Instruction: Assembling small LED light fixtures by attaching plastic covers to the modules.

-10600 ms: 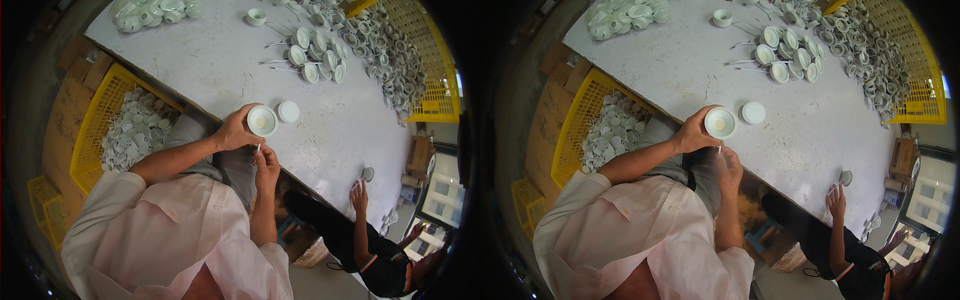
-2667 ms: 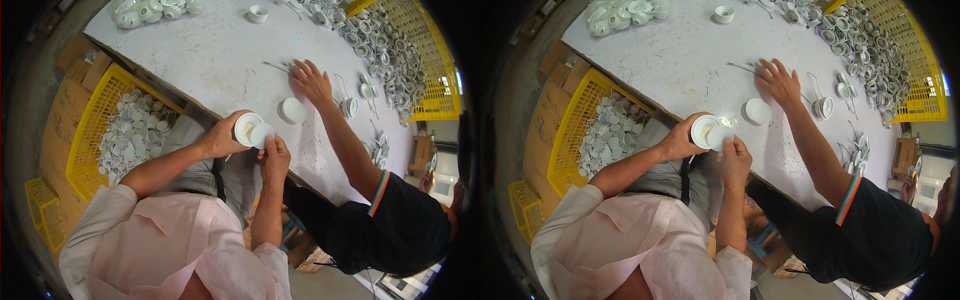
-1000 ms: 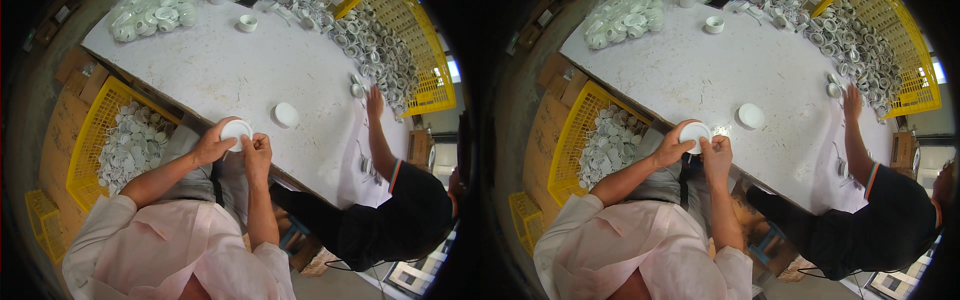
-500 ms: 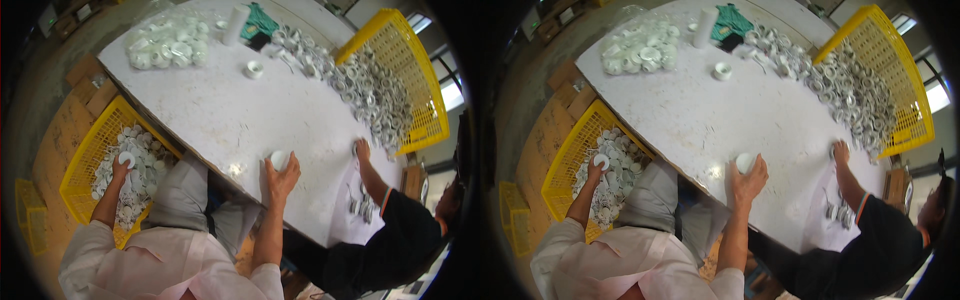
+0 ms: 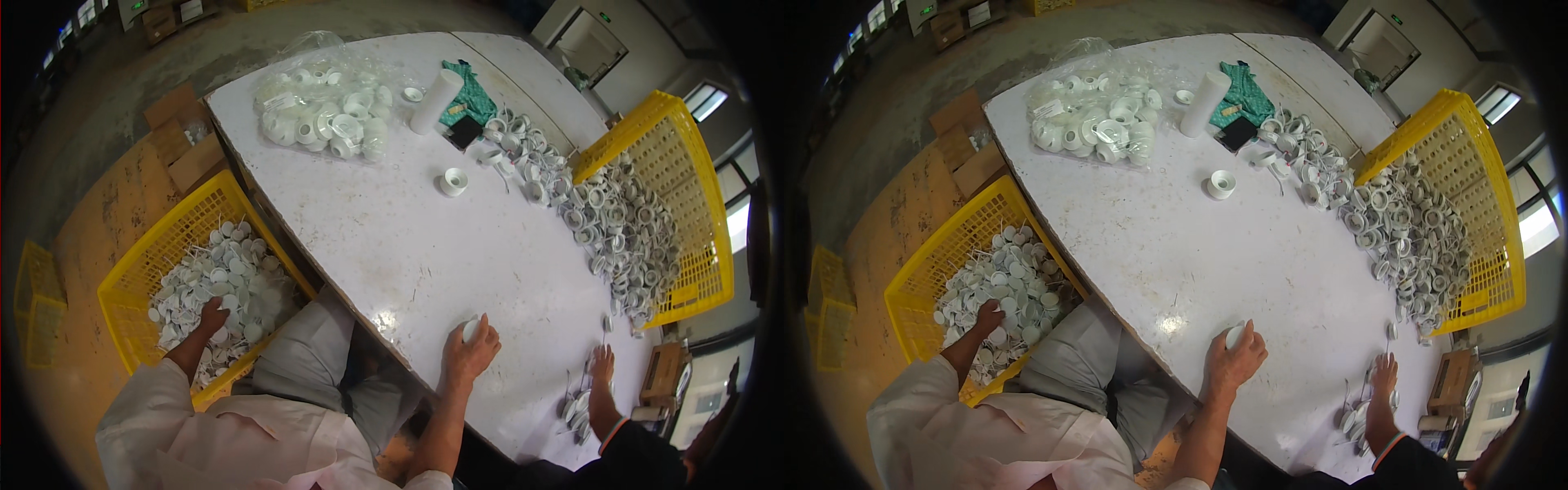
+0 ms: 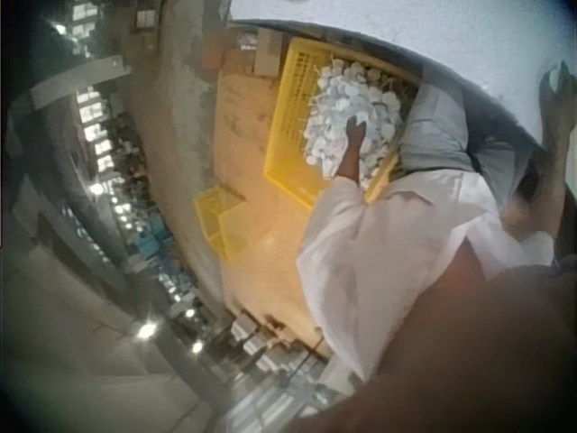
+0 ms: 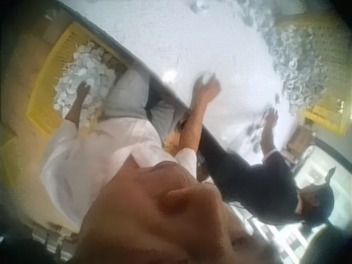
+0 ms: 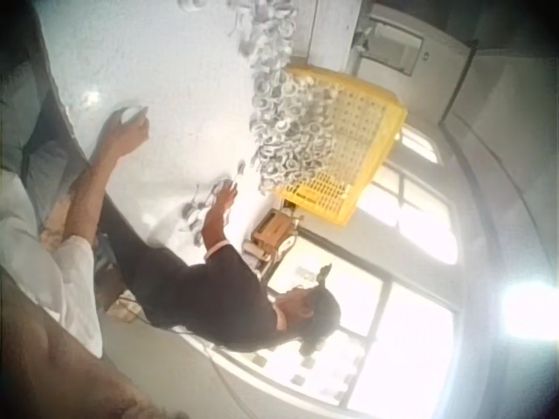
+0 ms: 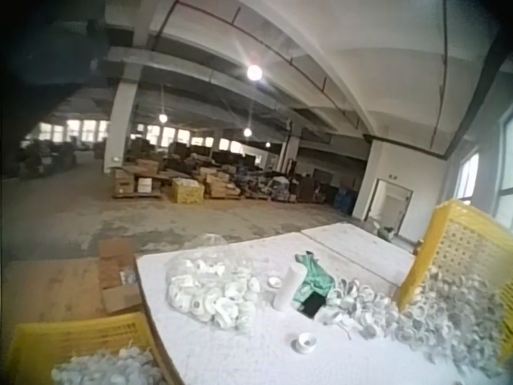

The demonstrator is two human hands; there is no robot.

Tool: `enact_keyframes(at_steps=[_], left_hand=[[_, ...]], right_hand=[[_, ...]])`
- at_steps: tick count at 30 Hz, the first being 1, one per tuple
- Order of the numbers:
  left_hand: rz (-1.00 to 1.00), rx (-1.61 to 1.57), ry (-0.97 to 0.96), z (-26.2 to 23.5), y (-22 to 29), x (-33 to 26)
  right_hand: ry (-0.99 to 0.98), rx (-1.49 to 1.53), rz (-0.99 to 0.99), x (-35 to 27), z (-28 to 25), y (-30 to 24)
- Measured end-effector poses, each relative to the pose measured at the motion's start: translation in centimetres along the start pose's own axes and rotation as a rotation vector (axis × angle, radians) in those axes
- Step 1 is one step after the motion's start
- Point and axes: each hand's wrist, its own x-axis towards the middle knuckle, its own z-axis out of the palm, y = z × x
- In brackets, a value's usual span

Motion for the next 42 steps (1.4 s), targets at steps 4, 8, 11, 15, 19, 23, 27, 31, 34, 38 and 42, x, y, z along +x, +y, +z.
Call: enact_keyframes(at_steps=[4, 8, 11, 15, 19, 23, 27, 31, 34, 38, 42], left_hand=[[0.058, -0.082, -0.092, 1.7, 7.9, -0.6], [0.228, -0.302, -0.149, 2.3, 13.1, -0.6], [0.289, -0.410, -0.285, 1.9, 20.9, -0.3], [0.410, -0.395, -0.273, -2.0, 26.8, -2.3], [0.634, -0.444, -0.202, -3.5, 31.6, -2.4], [0.628, -0.520, -0.237, -3.0, 36.5, -2.0], [0.689, -0.542, -0.288, -1.2, 39.9, -1.1], [0.783, -0.433, -0.237, -1.3, 43.4, 1.2], [0.806, -0.381, -0.034, -3.2, 44.9, 6.1], [0.670, -0.282, 0.180, -9.4, 48.3, 14.9], [0.611, -0.127, 0.249, -14.4, 48.5, 25.9]], right_hand=[[0.008, -0.049, -0.007, -0.1, 0.3, -0.1], [0.026, -0.070, -0.010, -0.2, 0.4, -0.5], [0.001, -0.047, 0.108, -1.3, -0.5, 1.2], [0.038, 0.052, 0.069, -1.7, -1.7, -0.4], [0.024, 0.188, 0.050, -5.9, -3.5, 2.1], [0.033, 0.181, 0.165, -9.7, -4.9, 2.6], [0.108, 0.181, 0.166, -10.5, -3.7, 3.4], [0.133, 0.058, 0.091, -9.8, -3.5, 2.4], [0.179, -0.005, 0.024, -9.5, -3.0, 2.4], [0.189, -0.032, 0.038, -9.8, -3.2, 2.6], [0.182, -0.070, 0.018, -9.5, -3.0, 2.6]])
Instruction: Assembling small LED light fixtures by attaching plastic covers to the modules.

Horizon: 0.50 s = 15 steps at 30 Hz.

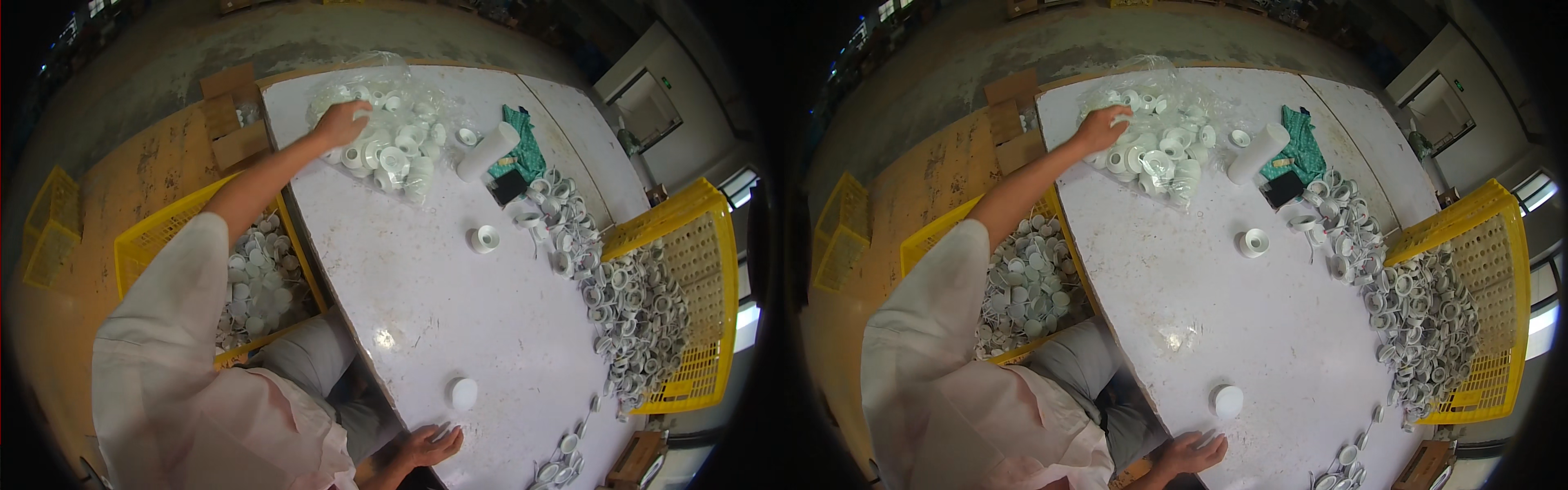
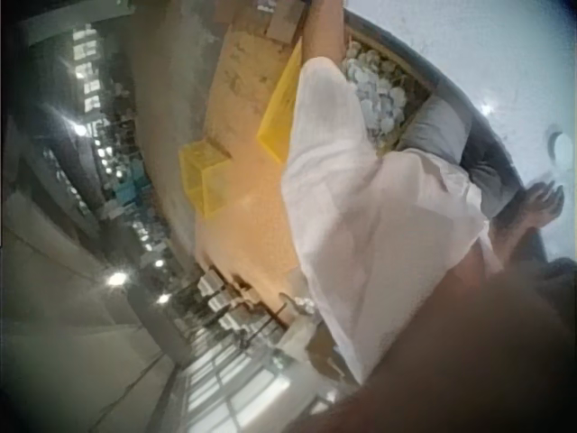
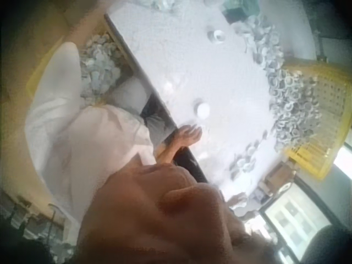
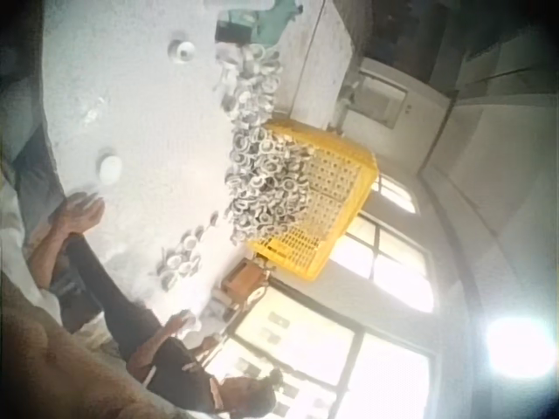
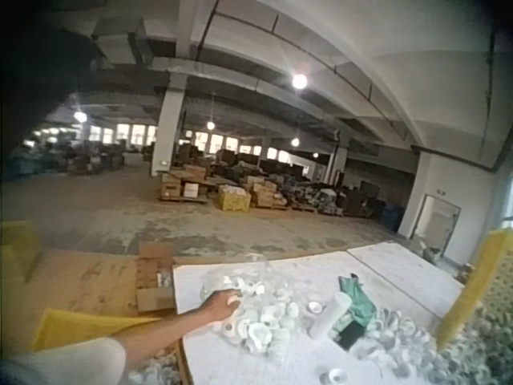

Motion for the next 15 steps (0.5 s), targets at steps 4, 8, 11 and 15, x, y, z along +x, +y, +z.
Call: enact_keyframes(at_steps=[4, 8, 11, 15], left_hand=[[-0.096, 0.269, -0.135, 0.3, -3.8, 4.3], [-0.041, 0.558, -0.256, 1.5, -4.9, 5.1], [-0.038, 0.674, -0.486, 2.0, -3.7, 6.4], [0.013, 0.616, -0.564, 1.1, -1.9, 6.6]], right_hand=[[-0.036, 0.029, 0.021, -0.2, 0.1, 0.1], [-0.039, 0.011, 0.021, 0.0, 0.0, -0.2], [-0.026, -0.017, 0.000, -0.3, 0.0, 0.2], [-0.028, -0.022, -0.006, -0.6, 0.0, 0.3]])
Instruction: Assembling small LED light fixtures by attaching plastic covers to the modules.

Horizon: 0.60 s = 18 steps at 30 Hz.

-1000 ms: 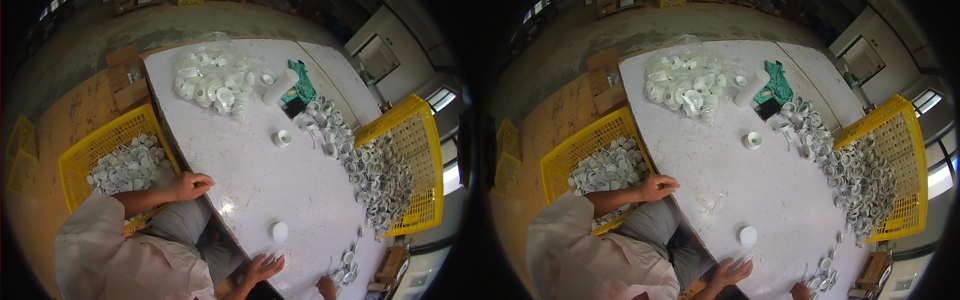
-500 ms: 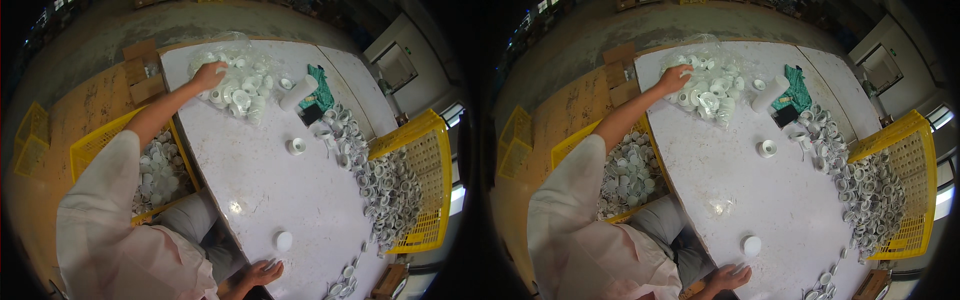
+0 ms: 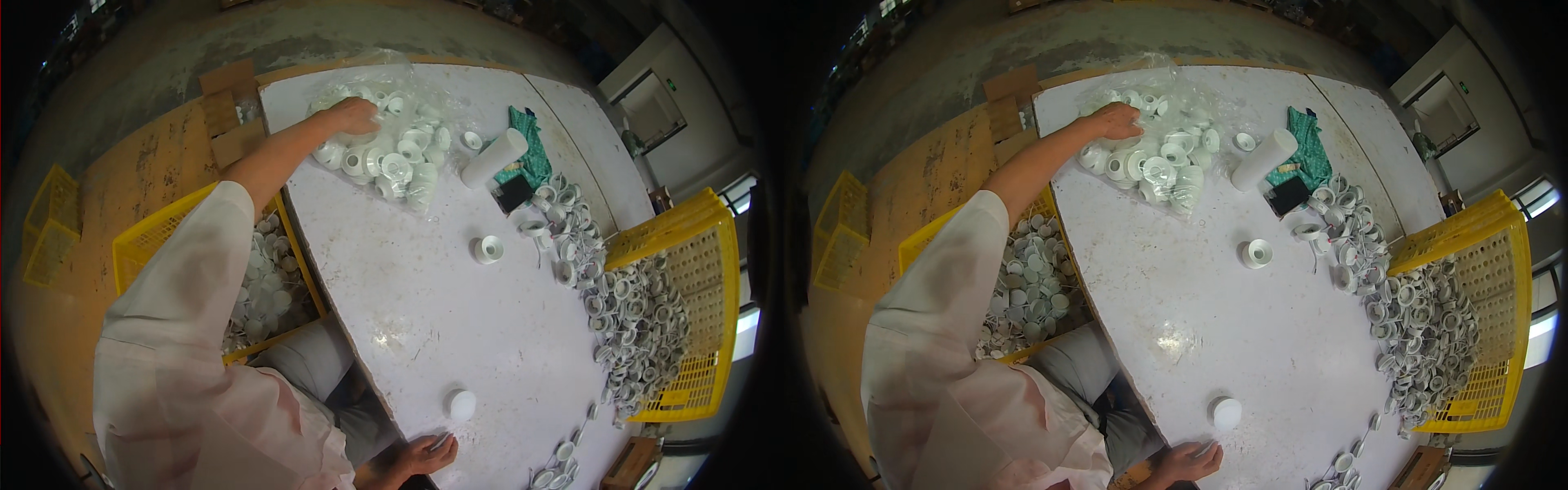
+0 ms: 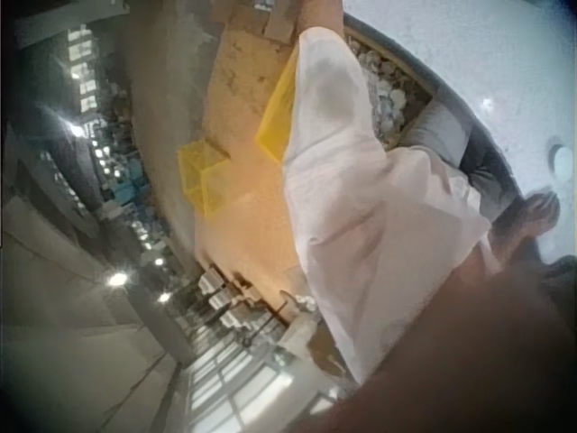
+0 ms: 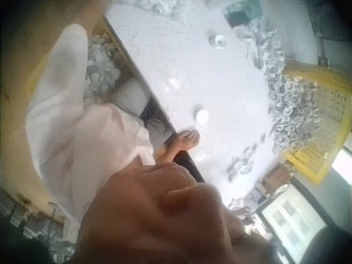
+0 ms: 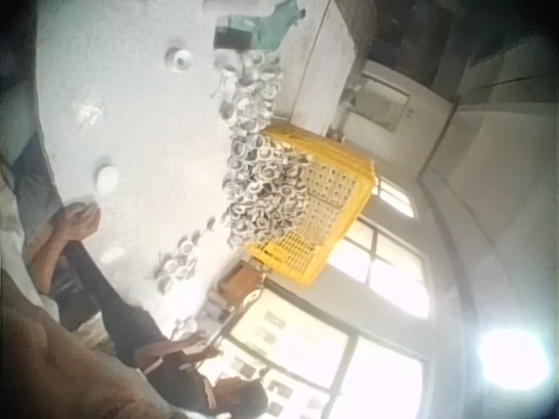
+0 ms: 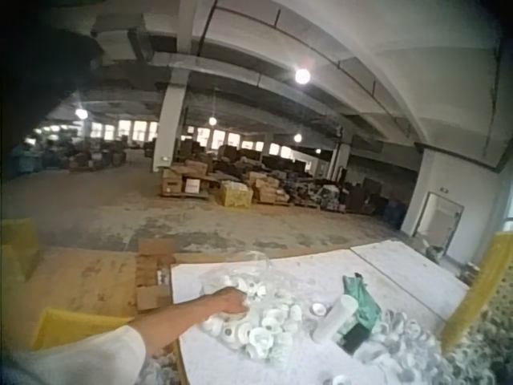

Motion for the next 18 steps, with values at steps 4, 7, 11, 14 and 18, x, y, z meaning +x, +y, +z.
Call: enact_keyframes(at_steps=[4, 7, 11, 14, 18], left_hand=[[0.040, -0.140, 0.068, -1.2, 0.8, -2.4], [0.131, -0.162, -0.058, -1.4, 1.8, -3.9], [0.298, -0.009, -0.102, -0.5, 2.8, -5.0], [0.351, 0.096, 0.062, 0.8, 2.4, -5.6], [0.334, 0.092, 0.202, 2.8, 2.5, -4.4]], right_hand=[[-0.004, 0.033, 0.051, 0.3, 0.2, -0.7], [0.051, 0.041, 0.044, 0.7, 0.1, -1.3], [0.046, 0.060, 0.081, 1.4, 0.1, -1.3], [0.056, 0.047, 0.103, 2.0, 0.1, -1.6], [0.069, 0.071, 0.126, 1.7, -0.1, -0.7]])
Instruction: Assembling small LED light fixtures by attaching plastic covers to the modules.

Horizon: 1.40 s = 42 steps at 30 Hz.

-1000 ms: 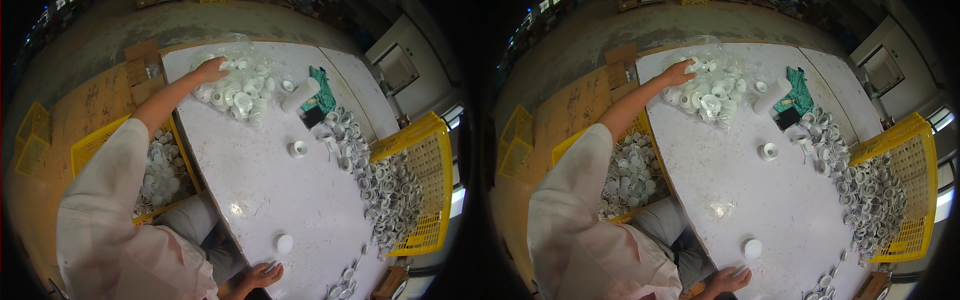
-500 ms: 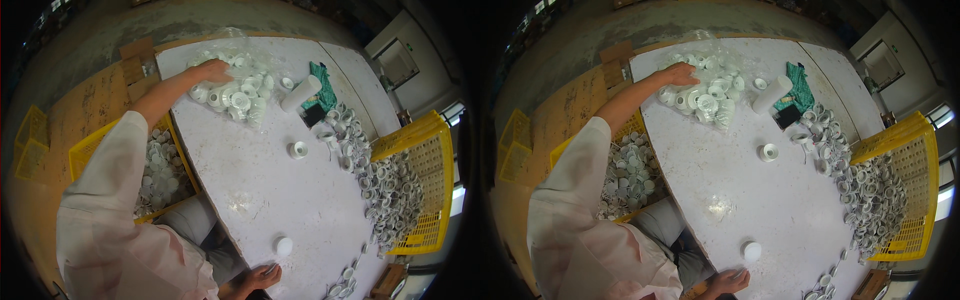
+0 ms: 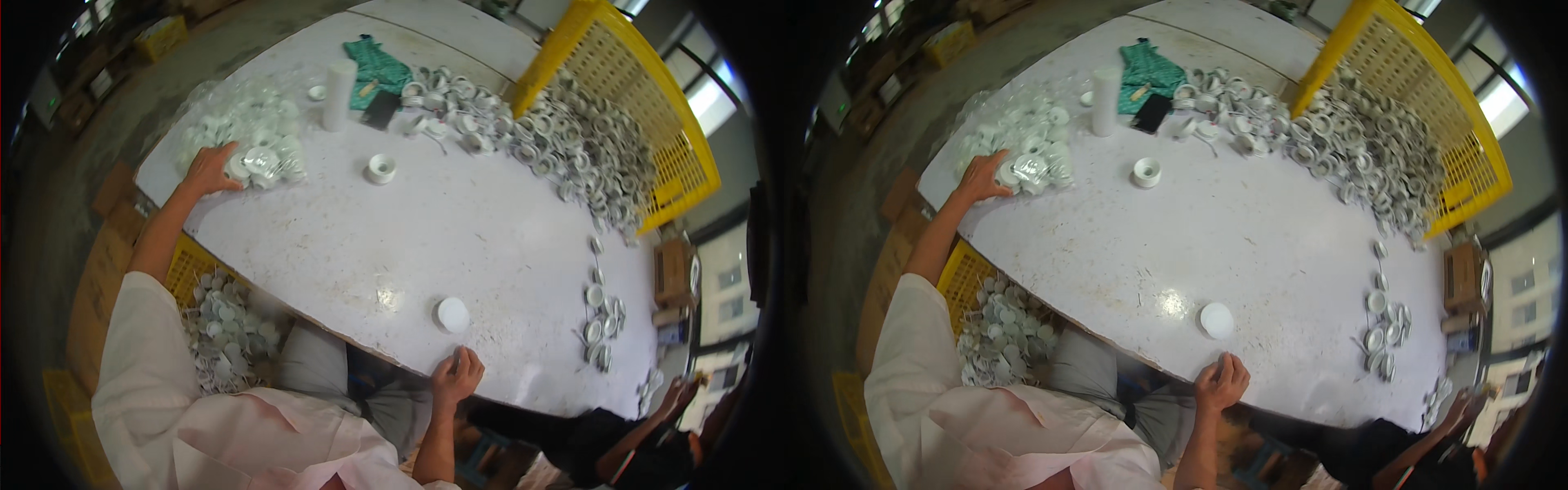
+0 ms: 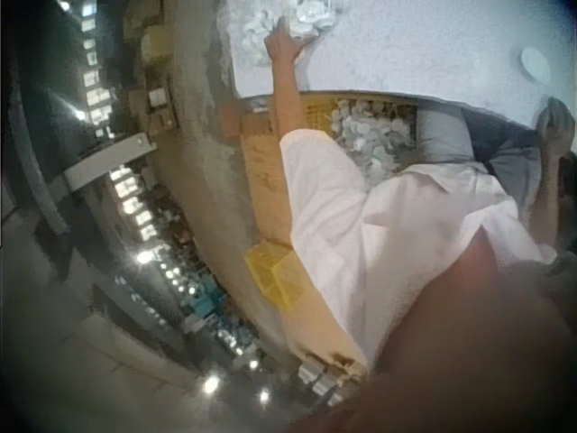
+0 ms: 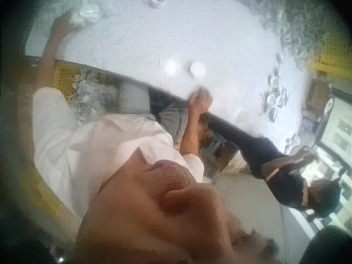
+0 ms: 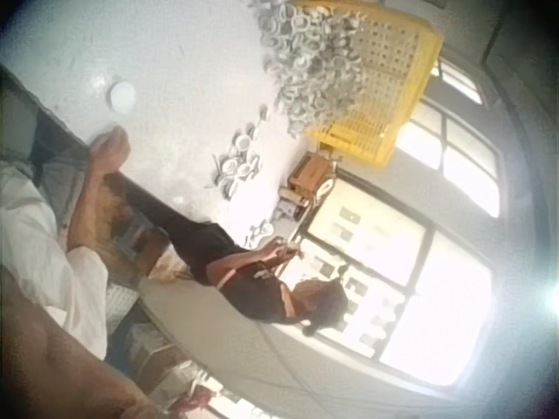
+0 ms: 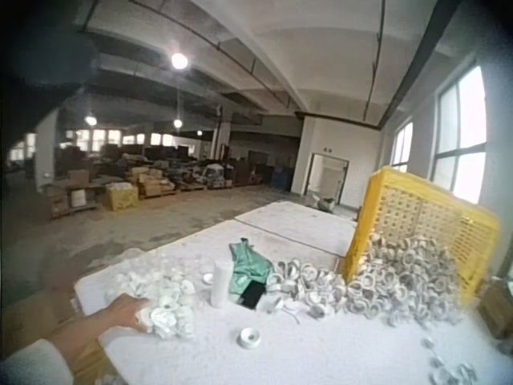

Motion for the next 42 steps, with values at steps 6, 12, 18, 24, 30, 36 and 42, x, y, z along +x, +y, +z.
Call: enact_keyframes(at_steps=[6, 12, 18, 24, 30, 36, 42], left_hand=[[-0.223, -0.019, -0.046, 0.1, 2.7, 1.2], [-0.161, 0.086, 0.417, 1.9, 8.5, -1.3], [0.382, -0.516, 0.316, 7.4, 19.5, -12.8], [0.207, -0.685, 0.374, 9.4, 22.2, -14.6], [0.079, -0.909, 0.274, 9.5, 26.6, -15.4], [0.039, -1.406, -0.090, 10.1, 38.2, -14.6], [0.055, -1.180, -0.190, 7.8, 45.3, -11.3]], right_hand=[[0.040, 0.005, 0.048, 0.0, -0.4, -0.2], [0.061, 0.010, 0.020, -1.0, -0.7, -0.1], [0.050, 0.000, 0.042, -1.4, -0.4, 0.3], [-0.012, 0.050, 0.087, -0.4, -0.3, 0.3], [-0.149, 0.096, 0.138, 1.3, -0.2, -0.3], [-0.237, 0.189, 0.141, 3.1, 1.4, -1.4], [-0.171, 0.245, 0.161, 3.5, 1.7, -1.3]])
